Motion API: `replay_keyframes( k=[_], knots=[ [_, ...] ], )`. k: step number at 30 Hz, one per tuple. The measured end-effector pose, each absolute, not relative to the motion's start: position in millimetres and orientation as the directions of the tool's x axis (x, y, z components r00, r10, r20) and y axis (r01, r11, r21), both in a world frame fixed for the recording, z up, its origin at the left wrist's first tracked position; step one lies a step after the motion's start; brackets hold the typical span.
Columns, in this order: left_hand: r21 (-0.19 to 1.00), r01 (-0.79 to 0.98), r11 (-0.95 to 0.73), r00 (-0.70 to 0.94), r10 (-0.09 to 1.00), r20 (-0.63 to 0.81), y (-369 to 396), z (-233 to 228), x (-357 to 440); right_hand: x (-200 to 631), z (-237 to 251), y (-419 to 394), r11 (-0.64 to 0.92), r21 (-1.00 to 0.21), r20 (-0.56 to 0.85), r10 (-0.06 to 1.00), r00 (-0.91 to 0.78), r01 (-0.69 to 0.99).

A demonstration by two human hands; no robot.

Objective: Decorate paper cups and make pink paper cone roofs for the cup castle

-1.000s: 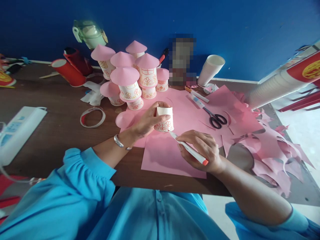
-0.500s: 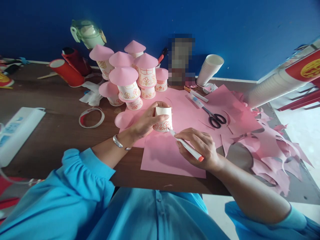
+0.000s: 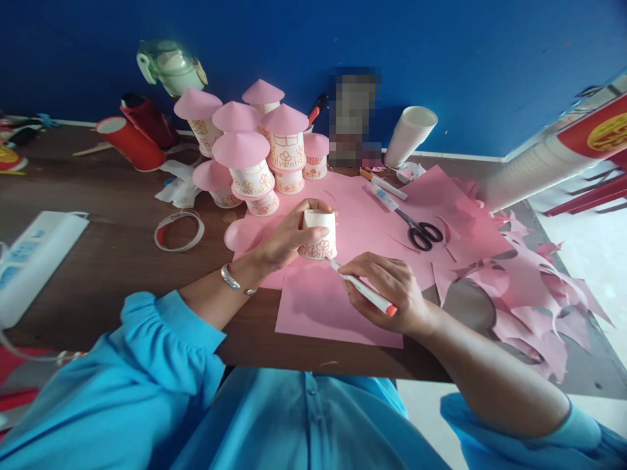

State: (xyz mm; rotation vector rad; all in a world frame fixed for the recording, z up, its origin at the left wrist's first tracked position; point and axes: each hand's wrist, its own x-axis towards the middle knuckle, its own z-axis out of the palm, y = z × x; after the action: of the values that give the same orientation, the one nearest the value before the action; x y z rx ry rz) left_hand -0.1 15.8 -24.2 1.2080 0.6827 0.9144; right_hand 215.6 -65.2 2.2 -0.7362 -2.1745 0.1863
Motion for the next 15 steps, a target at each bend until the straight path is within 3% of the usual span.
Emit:
replay_keyframes(
  k=[10, 15],
  knots=[
    [0.964, -0.223, 0.143, 0.464, 0.885, -0.024, 17.5, -24.4, 2.0, 219.2, 5.2, -65.7, 0.83, -0.328, 0.713, 0.531, -0.459, 0.451],
    [0.93, -0.343, 0.132, 0.479, 0.876, 0.053, 19.9, -25.9, -0.4, 222.5, 8.4, -65.3, 0.801, -0.328, 0.73, 0.552, -0.403, 0.502]
  ],
)
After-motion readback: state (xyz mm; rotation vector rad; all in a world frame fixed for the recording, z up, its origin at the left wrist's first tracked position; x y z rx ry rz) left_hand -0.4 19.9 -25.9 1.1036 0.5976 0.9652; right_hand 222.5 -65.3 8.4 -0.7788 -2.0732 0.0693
